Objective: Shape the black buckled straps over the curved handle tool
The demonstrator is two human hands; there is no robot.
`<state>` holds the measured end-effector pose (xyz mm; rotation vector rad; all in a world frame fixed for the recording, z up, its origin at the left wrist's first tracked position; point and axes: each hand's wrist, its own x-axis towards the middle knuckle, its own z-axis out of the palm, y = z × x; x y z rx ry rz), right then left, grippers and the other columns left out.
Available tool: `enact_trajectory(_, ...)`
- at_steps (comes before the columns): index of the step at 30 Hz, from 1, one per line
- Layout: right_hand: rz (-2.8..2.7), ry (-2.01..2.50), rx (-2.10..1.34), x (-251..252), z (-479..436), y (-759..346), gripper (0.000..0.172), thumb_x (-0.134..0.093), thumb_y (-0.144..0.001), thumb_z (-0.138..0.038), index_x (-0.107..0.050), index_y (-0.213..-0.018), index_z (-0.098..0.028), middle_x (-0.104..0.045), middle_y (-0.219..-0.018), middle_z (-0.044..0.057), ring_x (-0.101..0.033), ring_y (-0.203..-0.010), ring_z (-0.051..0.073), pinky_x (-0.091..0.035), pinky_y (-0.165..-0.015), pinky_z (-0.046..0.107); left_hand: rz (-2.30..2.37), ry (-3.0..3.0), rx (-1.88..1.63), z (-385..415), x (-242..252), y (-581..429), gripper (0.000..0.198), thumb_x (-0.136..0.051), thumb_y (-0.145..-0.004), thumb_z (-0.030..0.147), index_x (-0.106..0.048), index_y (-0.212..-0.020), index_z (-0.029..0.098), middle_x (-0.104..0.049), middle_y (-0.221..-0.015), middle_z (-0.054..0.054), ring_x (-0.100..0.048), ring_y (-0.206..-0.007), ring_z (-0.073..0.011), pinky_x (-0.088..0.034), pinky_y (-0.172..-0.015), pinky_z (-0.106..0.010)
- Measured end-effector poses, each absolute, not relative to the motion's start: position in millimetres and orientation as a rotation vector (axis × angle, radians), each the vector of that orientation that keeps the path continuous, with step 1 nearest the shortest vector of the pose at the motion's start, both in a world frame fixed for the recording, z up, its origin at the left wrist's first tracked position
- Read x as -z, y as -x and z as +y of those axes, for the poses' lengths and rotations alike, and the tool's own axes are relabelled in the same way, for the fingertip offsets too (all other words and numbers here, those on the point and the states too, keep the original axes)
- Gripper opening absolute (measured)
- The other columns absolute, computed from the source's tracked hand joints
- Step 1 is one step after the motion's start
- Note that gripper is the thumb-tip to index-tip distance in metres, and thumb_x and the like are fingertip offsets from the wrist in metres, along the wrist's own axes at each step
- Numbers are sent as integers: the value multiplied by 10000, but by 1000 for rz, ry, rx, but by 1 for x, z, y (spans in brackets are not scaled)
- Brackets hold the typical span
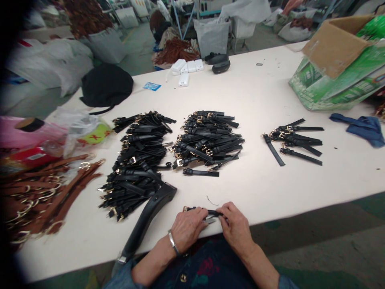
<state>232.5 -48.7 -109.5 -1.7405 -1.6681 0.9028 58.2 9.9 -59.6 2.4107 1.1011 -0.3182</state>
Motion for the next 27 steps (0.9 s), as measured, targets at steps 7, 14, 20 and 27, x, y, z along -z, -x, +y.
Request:
enact_trajectory(7,-1835,1742,-892,104,-41,-236,260,-458,-803,-206,-605,-1006,-273,-547,-863,27,-539,-736,139,-450,-660,251,1106,-2368,295,11,57,-56,127,-419,-854,335,-433,-950,252,-560,-906,25,-538,-822,-147,-392,-649,-237)
enact_trajectory(14,-1903,1746,-882,100,-33,-235,217,-445,-835,-265,-636,-939,-272,-563,-820,23,-543,-712,132,-437,-661,238,1114,-2326,252,12,58,-54,118,-413,-860,335,-434,-944,255,-569,-895,31,-539,-832,-138,-384,-665,-225)
enact_trajectory(20,-1960,1755,-842,103,-30,-233,200,-435,-854,-282,-632,-885,-269,-572,-811,8,-550,-722,116,-417,-671,216,1121,-2314,233,13,58,-51,116,-406,-859,325,-424,-952,258,-574,-903,36,-541,-821,-138,-382,-653,-229)
enact_trajectory(27,-1941,1818,-688,105,-34,-226,209,-375,-876,-251,-573,-822,-207,-557,-805,22,-537,-731,115,-399,-666,207,1191,-2367,287,7,57,-57,120,-387,-859,306,-412,-957,242,-561,-899,11,-548,-793,-168,-397,-610,-259)
